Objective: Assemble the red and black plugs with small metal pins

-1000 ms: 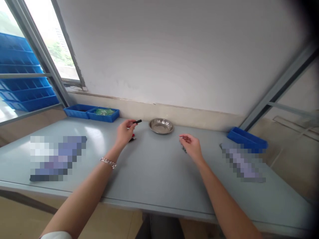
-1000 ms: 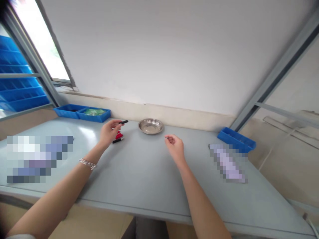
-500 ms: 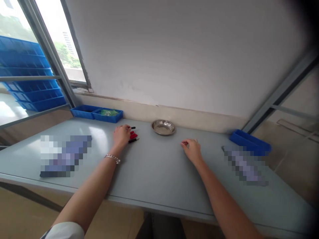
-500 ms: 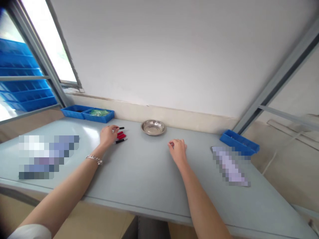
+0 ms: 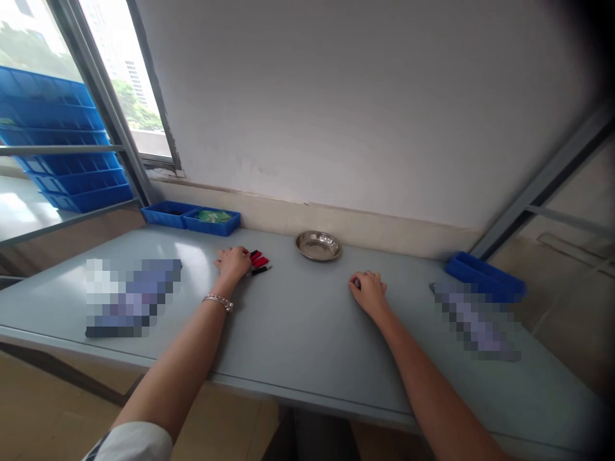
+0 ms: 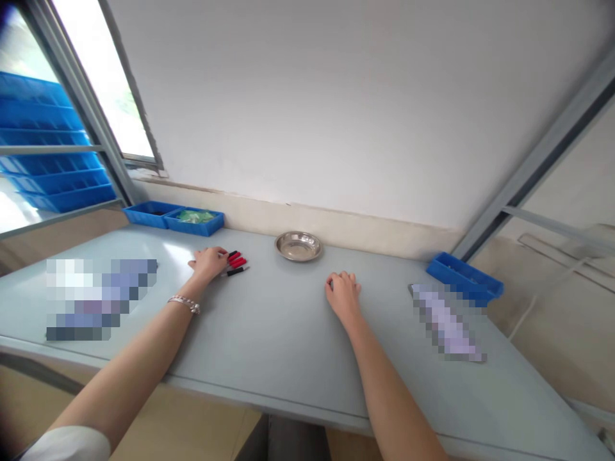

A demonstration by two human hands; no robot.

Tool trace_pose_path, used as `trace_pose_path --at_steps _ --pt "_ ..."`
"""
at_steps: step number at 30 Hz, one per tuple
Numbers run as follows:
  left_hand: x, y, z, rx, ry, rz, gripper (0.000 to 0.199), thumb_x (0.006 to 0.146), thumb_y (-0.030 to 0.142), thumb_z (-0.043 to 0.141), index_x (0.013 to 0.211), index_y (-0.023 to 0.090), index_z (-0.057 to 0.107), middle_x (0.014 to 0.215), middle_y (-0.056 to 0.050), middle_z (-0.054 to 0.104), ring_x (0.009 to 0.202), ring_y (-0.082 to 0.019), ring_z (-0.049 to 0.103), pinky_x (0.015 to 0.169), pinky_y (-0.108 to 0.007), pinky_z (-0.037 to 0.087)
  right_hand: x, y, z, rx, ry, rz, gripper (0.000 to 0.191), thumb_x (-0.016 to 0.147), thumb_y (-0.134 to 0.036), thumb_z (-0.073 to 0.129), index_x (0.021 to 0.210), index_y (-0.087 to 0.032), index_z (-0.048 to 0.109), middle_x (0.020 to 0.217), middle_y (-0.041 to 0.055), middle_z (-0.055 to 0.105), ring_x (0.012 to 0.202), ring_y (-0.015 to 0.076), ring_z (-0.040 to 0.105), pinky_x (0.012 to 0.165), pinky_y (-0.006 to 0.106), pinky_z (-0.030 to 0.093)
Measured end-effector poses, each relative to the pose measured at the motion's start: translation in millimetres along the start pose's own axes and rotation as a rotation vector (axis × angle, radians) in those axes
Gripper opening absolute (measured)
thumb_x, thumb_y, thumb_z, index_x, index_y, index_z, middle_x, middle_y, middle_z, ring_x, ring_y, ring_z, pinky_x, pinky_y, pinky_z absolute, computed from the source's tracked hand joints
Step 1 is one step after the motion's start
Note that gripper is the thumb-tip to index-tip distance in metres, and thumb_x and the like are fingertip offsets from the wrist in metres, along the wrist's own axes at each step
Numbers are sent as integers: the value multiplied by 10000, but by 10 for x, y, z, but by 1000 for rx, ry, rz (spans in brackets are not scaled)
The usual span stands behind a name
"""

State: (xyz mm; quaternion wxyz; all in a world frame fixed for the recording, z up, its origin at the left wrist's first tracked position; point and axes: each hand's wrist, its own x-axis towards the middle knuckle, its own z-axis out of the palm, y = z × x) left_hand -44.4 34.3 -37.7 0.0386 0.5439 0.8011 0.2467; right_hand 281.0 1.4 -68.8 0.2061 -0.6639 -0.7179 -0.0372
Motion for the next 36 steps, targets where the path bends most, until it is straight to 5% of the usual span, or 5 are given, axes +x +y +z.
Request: trace_pose_path --at_steps 6,13,18,30,36 --pt "2 36 -56 21 -42 28 260 755 296 434 885 169 620 990 -171 584 1055 -380 392 774 -520 309 -8 13 -4 27 6 5 156 760 -263 467 808 -206 604 804 69 540 830 211 440 626 300 294" --pt "-58 145 -207 59 -223 273 213 641 371 552 773 229 639 819 -70 627 851 -244 531 635 -280 393 16 48 -41 114 80 41 196 757 -312 460 827 -204 608 835 78 564 856 227 460 630 300 317" --pt "-81 134 -227 222 -280 242 222 549 376 615 744 272 642 808 -47 622 842 -245 539 592 -258 388 71 133 -74 233 144 107 284 795 -319 382 795 -171 624 779 79 599 781 196 502 637 292 344" --pt "-230 318 -377 372 -401 176 212 558 365 598 716 226 633 786 -75 619 728 -244 565 579 -293 402 -24 0 -64 32 -40 42 177 772 -315 466 789 -219 614 815 68 556 851 226 458 642 314 309" --pt "-305 428 -214 159 -233 435 215 638 380 539 732 208 627 787 -63 628 761 -226 554 601 -270 386 -60 -58 -103 26 43 11 205 780 -338 475 868 -200 598 872 87 547 882 242 440 682 335 301"
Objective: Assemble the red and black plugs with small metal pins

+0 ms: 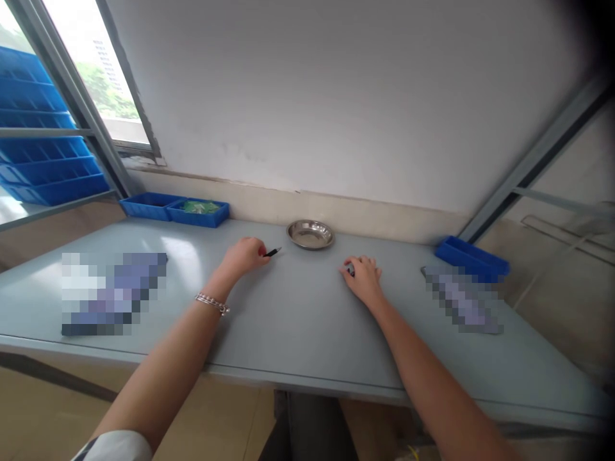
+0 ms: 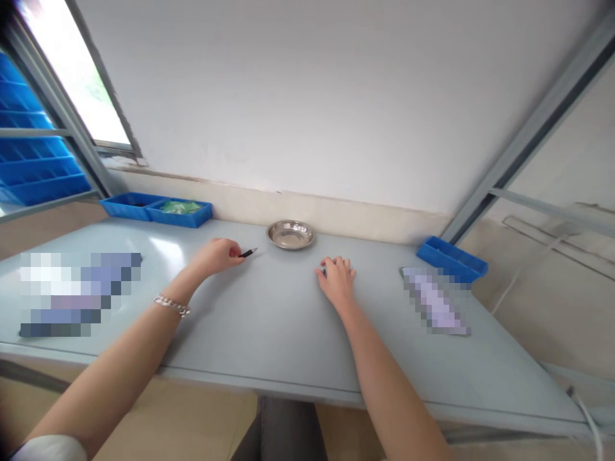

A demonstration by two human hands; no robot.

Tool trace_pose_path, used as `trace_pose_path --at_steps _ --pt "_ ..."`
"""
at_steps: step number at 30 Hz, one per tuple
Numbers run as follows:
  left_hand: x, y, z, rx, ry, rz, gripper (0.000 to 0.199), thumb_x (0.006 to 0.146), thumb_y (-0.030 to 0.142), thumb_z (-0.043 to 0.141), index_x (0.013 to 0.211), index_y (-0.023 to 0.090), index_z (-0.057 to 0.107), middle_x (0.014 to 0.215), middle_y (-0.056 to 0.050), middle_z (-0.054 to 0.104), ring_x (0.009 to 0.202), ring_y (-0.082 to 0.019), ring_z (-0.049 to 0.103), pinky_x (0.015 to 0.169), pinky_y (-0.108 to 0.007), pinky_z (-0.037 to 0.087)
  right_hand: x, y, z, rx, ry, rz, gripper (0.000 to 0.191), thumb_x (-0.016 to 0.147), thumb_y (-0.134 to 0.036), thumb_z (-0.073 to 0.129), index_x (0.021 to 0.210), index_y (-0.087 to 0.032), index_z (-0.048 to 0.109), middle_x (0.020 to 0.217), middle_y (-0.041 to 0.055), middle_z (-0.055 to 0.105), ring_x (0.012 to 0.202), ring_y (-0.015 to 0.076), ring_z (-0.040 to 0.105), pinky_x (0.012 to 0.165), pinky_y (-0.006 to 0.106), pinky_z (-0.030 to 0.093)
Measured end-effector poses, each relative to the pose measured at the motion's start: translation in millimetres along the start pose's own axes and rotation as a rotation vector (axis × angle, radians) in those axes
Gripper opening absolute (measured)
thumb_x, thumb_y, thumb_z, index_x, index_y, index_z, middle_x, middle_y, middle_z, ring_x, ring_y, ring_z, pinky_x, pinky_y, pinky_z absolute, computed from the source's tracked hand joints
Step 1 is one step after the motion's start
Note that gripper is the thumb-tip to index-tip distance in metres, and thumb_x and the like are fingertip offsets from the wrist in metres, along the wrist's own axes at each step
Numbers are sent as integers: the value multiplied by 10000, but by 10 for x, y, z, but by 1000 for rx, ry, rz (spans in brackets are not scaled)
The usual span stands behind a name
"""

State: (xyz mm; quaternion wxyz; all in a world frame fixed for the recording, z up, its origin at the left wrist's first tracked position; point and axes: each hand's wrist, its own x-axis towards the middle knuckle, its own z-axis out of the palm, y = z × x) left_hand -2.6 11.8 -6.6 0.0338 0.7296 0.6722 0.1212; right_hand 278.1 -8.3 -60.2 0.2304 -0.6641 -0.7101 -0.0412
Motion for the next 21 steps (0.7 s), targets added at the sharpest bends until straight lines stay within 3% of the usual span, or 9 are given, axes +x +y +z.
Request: trace_pose_path --at_steps 2,4,8,11,16,21 --pt "-27 133 65 -57 63 137 209 654 358 544 748 191 626 798 -62 633 750 -206 552 631 -263 388 -17 -75 -20 59 70 -75 269 790 -389 461 933 -196 584 917 92 543 903 239 433 712 338 303" --pt "-78 283 121 -143 48 285 195 683 336 532 756 179 621 787 -49 637 715 -176 554 638 -246 392 -37 -167 -34 141 104 -159 302 815 -417 413 938 -197 580 910 81 552 892 221 439 722 328 306" --pt "-197 513 190 -288 34 525 181 729 305 515 788 163 610 729 -24 632 653 -130 548 619 -214 393 -66 -304 -28 301 59 -285 338 849 -423 342 788 -200 589 785 44 580 800 185 462 701 303 316" --pt "-251 576 201 -316 59 584 183 754 312 506 797 158 597 707 -17 623 619 -110 536 593 -198 388 -70 -335 -25 405 6 -321 370 856 -400 331 650 -191 555 680 30 575 732 167 468 680 287 332" --pt "-280 590 182 -284 98 612 184 779 313 489 818 162 587 724 -15 614 605 -99 520 577 -196 379 -72 -359 -81 606 -21 -263 324 825 -442 370 716 -195 550 642 14 544 648 143 470 613 252 359" --pt "-312 622 162 -258 107 644 213 796 323 469 865 162 590 773 -31 605 619 -101 521 550 -194 367 -84 -380 -128 720 -107 -220 364 820 -445 352 634 -185 527 563 -3 479 554 122 435 539 233 337"
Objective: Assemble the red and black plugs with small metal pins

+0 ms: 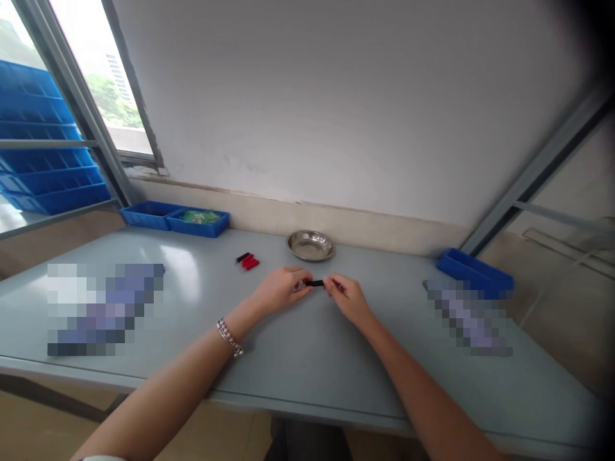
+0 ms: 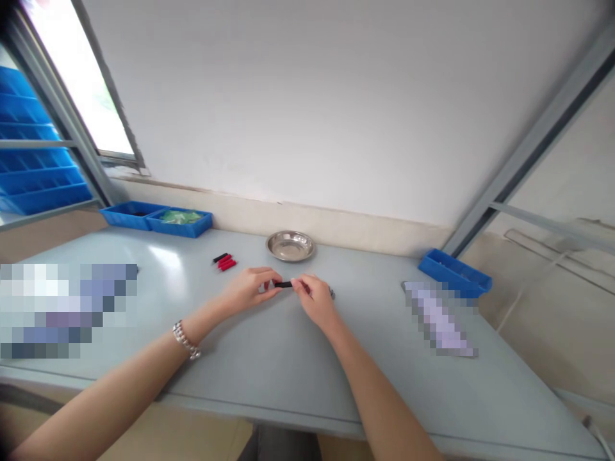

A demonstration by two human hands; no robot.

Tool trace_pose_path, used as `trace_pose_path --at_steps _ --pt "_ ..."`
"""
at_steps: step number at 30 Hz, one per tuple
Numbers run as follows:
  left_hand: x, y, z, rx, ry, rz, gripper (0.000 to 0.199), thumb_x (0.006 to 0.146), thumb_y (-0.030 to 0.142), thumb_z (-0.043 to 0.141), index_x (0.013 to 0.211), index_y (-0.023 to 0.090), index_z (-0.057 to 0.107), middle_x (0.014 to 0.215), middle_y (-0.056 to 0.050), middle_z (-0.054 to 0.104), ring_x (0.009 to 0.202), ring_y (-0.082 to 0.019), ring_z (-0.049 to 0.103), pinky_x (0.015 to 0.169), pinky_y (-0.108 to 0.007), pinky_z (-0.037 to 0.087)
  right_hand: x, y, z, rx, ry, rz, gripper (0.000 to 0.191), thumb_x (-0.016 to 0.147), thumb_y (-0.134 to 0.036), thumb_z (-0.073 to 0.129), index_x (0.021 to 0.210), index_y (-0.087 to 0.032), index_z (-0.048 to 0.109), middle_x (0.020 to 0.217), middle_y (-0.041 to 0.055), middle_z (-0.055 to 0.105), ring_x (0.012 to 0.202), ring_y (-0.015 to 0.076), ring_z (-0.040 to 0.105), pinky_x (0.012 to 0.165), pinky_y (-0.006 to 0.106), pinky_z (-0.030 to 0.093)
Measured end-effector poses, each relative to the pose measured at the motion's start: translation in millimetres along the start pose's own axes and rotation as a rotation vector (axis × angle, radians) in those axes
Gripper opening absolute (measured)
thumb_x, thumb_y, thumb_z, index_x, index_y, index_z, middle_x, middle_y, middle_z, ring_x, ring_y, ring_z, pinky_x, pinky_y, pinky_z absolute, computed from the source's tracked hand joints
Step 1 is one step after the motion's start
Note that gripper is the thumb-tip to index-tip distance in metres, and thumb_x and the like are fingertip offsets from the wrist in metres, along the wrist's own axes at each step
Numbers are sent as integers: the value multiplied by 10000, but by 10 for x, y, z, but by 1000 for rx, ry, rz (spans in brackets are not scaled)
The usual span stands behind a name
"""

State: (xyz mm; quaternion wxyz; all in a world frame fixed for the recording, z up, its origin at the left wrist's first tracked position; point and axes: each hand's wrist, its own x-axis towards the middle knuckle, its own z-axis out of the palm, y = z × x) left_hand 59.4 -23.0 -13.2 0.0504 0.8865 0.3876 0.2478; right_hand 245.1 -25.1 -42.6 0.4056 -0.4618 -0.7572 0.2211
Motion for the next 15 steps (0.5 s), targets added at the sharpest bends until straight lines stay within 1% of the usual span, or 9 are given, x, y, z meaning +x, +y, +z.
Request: trace_pose_path --at_steps 4,8,11,15 --pt "-5 -1 -1 22 5 -25 233 798 345 468 900 174 588 822 -35 611 645 -108 533 570 -202 375 0 16 -7 87 -17 69 342 793 -451 386 659 -181 547 547 -10 480 513 113 421 503 225 323" --pt "-6 -32 19 25 -5 -49 242 790 352 486 911 168 586 777 -32 626 648 -118 545 590 -210 386 5 50 -10 132 -20 110 342 784 -453 388 648 -178 540 536 -10 487 498 110 420 483 219 313" --pt "1 -45 39 8 6 -42 235 812 332 457 888 158 596 760 -41 634 646 -121 552 592 -209 385 6 54 -12 115 -9 98 333 787 -439 383 636 -180 527 533 -11 478 487 106 403 470 216 304" --pt "14 -57 62 -12 4 -50 245 828 321 428 880 158 604 760 -48 643 639 -125 559 587 -210 383 4 29 -21 61 10 30 295 796 -399 382 637 -185 509 548 -14 447 511 108 391 485 217 302"
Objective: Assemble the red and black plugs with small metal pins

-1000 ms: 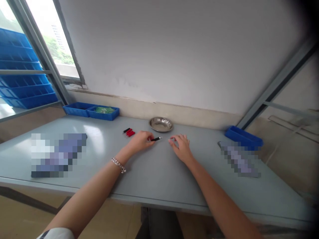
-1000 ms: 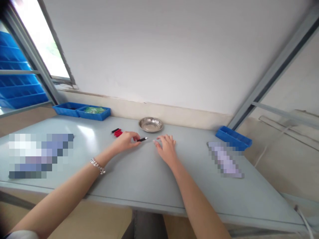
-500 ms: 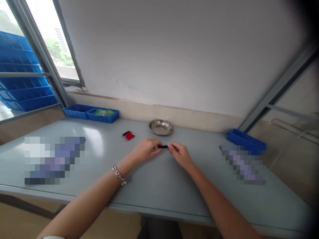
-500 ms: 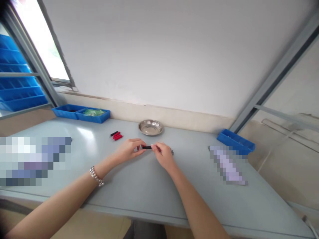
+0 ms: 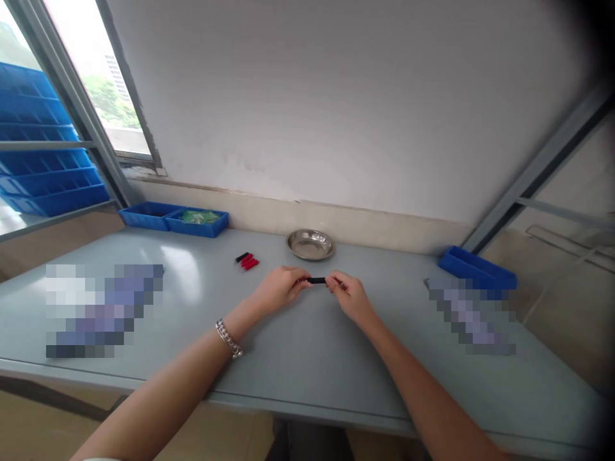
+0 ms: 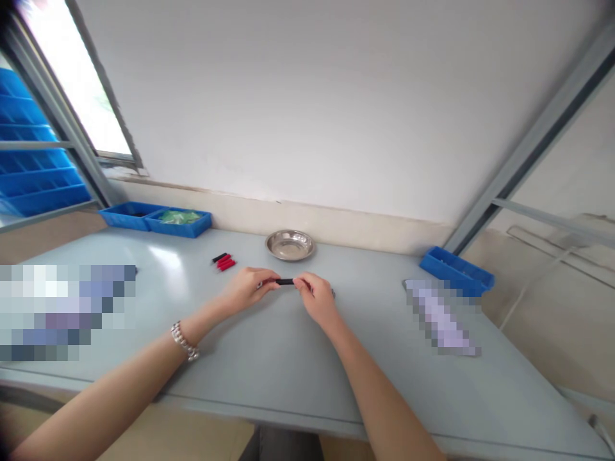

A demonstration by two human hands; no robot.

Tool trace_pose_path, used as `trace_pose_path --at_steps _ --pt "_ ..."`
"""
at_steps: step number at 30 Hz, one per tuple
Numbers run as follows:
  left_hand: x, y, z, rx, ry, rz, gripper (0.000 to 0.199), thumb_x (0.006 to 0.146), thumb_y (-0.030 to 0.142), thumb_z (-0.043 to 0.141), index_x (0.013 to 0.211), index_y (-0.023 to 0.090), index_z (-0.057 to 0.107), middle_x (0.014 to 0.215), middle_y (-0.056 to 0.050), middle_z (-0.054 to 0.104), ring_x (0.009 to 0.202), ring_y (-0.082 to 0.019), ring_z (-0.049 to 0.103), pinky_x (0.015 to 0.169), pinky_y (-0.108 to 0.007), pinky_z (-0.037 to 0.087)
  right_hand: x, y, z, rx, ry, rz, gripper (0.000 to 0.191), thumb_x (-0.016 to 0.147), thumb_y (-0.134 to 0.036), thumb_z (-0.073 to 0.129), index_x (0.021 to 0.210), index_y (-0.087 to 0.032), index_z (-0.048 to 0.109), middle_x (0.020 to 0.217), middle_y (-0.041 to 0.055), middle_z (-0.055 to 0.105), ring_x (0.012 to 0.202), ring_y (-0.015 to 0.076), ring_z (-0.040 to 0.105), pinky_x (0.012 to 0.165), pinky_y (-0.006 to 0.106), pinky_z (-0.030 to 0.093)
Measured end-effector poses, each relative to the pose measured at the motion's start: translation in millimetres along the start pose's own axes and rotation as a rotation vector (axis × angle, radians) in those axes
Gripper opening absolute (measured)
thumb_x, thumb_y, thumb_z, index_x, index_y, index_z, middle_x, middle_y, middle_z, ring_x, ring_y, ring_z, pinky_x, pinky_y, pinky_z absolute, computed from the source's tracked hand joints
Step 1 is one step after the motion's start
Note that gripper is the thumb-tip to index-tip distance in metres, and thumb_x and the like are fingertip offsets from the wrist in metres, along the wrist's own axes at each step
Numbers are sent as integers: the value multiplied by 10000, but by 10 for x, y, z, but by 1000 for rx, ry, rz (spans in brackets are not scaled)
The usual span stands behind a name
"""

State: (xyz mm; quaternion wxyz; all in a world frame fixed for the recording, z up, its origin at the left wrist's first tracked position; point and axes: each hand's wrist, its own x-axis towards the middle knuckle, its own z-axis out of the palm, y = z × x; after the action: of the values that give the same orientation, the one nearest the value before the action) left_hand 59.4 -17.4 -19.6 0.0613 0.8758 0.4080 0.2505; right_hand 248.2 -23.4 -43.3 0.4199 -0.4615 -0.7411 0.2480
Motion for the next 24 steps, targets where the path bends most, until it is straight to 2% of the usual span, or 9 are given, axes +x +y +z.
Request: trace_pose_path --at_steps 3,9,16,24 --pt "4 -21 21 -15 -3 -7 248 837 315 411 890 163 601 763 -46 645 649 -125 565 598 -209 389 -3 -23 -8 -17 5 -28 266 797 -382 387 669 -190 519 561 -16 448 527 113 401 504 218 314" --pt "5 -50 36 -12 21 3 240 838 303 414 899 161 597 750 -39 644 657 -125 564 607 -211 389 -12 -61 -17 18 9 36 220 768 -380 450 742 -188 554 582 -18 501 540 111 439 536 219 343" --pt "2 -29 10 -22 45 28 247 836 308 421 886 148 602 770 -49 641 661 -126 559 609 -216 386 -10 -63 -22 8 12 92 339 780 -448 412 632 -175 548 541 -9 519 511 107 435 510 221 330" --pt "-11 -13 -3 -28 -12 17 265 855 292 375 896 147 593 757 -51 636 656 -126 553 616 -215 387 -7 -98 -42 90 12 52 173 740 -349 484 696 -194 547 583 -9 524 563 122 471 554 234 375"
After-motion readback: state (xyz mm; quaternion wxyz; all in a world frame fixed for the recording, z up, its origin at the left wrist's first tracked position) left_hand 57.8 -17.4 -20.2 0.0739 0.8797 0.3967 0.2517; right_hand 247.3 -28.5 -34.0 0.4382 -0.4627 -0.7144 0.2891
